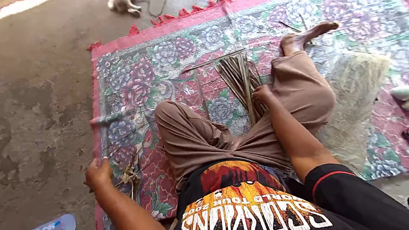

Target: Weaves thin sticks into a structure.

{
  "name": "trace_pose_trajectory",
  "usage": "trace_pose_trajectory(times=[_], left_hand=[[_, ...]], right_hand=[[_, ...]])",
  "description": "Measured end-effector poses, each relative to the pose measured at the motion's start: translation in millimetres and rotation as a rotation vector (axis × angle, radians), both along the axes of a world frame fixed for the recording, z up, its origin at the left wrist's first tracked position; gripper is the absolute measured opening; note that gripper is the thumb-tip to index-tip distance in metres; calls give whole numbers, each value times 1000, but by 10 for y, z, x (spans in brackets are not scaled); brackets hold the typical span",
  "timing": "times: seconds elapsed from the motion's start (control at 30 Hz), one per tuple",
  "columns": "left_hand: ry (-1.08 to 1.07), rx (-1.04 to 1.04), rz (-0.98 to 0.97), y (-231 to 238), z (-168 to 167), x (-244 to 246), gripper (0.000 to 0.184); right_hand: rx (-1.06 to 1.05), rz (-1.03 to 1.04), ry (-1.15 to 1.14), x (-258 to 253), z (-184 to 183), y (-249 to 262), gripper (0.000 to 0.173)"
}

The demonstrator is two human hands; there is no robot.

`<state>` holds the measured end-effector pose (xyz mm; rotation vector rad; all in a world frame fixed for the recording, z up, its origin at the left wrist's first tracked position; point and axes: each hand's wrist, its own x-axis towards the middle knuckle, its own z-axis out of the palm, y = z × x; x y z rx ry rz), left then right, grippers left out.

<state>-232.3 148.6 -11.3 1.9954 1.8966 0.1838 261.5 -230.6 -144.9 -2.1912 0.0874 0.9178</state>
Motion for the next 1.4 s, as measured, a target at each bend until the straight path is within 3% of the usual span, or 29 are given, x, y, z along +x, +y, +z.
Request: trace_pose_trajectory(times=[0.13,0.23,0.3,0.37,0.5,0.6,0.7,0.83,0.9,0.97,1.1,1.2,1.3,1.4], left_hand=[[-318,97,-369,-298,67,872,37],[-289,-41,-709,-733,-229,1752,31],[-107,-175,-889,-1073,-497,2287,32],[173,-277,-979,-1342,-754,2733,38],[646,-223,-1033,-1553,-1319,3201,60],[703,-237,-1030,-1484,-1530,3243,59],[657,-281,-1002,-1441,-1523,3226,49],[697,-239,-1005,-1435,-1553,3200,48],[604,-262,-995,-1420,-1517,3197,45],[370,-338,-943,-1359,-1503,3217,39],[-284,-707,-688,-1310,-1586,3186,25],[-507,-896,-545,-1384,-1505,3074,21],[-449,-604,-650,-1469,-1613,3004,34],[-432,-197,-778,-1671,-1428,2997,41]], right_hand=[[-246,156,-122,-15,-62,-44,36],[-301,209,-127,-153,66,-39,49],[-327,278,-64,-319,134,17,58],[-443,420,-23,-528,222,121,54],[-579,520,2,-735,40,291,46],[-490,438,-18,-753,-319,370,53],[-394,462,-27,-822,-326,539,49],[20,398,-136,-668,-518,809,34],[211,263,-43,-652,-563,893,35],[317,181,35,-682,-597,884,40],[362,131,84,-784,-459,797,35],[380,89,192,-799,-308,680,32],[481,20,273,-831,-209,578,31],[640,-10,311,-893,-113,482,26]])
